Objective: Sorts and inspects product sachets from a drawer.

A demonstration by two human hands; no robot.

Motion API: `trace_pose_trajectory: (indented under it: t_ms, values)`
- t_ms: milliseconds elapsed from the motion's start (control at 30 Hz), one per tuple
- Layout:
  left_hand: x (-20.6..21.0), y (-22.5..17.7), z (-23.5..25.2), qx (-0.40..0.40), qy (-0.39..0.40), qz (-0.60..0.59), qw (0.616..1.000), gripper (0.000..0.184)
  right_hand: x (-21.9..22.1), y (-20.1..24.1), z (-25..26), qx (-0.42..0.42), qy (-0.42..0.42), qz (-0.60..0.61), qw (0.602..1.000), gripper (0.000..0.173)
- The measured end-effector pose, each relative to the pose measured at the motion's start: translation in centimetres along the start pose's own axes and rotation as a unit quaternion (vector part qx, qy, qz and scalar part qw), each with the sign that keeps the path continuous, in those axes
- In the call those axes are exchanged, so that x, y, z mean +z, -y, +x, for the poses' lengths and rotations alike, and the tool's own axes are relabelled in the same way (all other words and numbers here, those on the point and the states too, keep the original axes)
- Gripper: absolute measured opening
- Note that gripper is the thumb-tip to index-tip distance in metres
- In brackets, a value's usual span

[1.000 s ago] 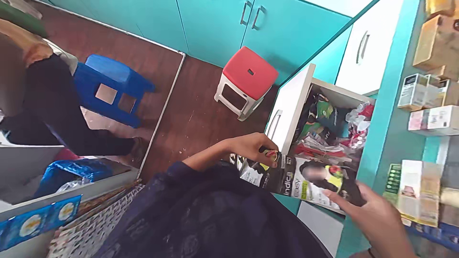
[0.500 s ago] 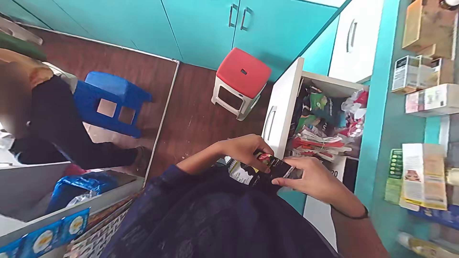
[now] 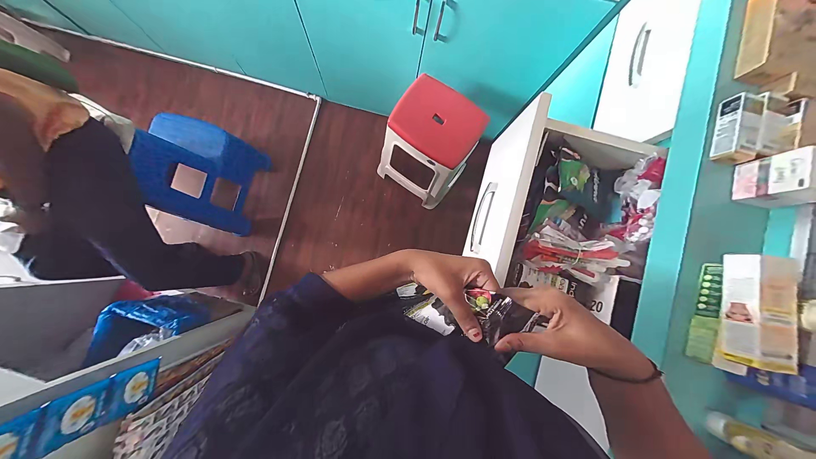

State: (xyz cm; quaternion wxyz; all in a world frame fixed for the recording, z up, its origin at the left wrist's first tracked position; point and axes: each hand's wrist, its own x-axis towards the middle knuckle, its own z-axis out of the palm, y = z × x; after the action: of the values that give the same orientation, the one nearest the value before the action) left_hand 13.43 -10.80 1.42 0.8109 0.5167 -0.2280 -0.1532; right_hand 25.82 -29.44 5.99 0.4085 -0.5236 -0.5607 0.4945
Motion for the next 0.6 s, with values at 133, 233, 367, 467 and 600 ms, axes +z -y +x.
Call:
trace_pose_trajectory:
  t_ms: [133, 233, 367, 467, 600]
  values:
    - [0.0, 0.9, 0.2, -0.002, 0.021, -0.005, 1.000, 0.015, -0.5, -0.8, 0.2, -0.034, 0.036, 0.010, 0.999, 0.035]
    - [0.2, 1.8, 0.2, 0.015, 0.033, -0.016, 0.999, 0.020, -0.7, -1.4, 0.6, -0.067, 0.071, 0.029, 0.995, 0.027]
    - [0.3, 2.1, -0.1, 0.013, 0.032, -0.019, 0.999, 0.022, -0.6, -1.8, 1.2, -0.094, 0.102, 0.053, 0.989, 0.024]
    - [0.5, 2.2, -0.6, 0.026, 0.019, -0.055, 0.998, 0.022, -0.4, -2.3, 1.5, -0.109, 0.117, 0.074, 0.984, 0.024]
    - [0.7, 3.2, -0.7, 0.057, 0.004, -0.128, 0.990, 0.021, -0.2, -3.0, 1.7, -0.126, 0.120, 0.114, 0.978, 0.021]
